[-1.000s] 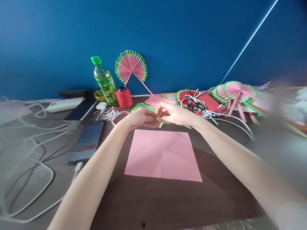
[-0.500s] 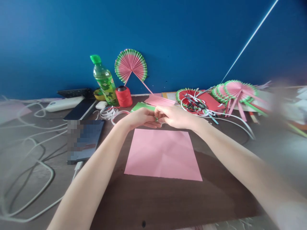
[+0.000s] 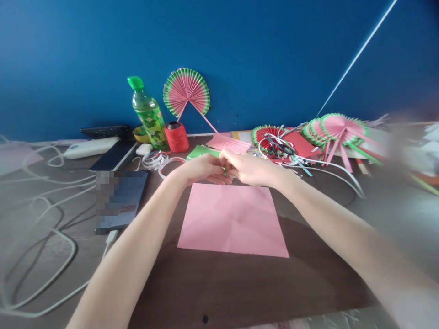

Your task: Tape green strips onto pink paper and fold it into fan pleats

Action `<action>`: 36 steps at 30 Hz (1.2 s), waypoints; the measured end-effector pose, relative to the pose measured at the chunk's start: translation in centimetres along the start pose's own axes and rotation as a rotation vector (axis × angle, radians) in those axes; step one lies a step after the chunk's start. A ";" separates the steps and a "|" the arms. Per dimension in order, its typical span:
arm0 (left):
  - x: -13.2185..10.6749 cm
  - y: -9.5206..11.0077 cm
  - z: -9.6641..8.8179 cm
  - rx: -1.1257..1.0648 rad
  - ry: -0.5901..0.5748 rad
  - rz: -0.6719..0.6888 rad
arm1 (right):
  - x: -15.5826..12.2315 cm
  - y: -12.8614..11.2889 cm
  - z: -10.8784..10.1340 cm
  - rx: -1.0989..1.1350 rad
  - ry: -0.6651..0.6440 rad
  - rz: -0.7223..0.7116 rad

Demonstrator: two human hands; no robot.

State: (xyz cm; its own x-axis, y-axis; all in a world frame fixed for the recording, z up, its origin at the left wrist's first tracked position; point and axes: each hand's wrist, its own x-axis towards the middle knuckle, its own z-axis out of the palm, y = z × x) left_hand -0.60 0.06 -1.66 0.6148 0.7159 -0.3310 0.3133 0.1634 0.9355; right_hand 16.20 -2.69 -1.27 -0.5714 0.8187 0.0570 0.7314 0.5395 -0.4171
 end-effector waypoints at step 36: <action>0.0 -0.2 -0.8 -0.015 0.109 0.011 | 0.8 2.0 0.0 0.354 0.088 0.150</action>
State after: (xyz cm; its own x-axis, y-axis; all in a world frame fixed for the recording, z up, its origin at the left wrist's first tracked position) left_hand -1.30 0.56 -1.76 0.5358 0.7868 -0.3064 0.2954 0.1652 0.9410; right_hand 17.21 -1.01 -2.02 -0.4226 0.9053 0.0426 0.6218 0.3238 -0.7131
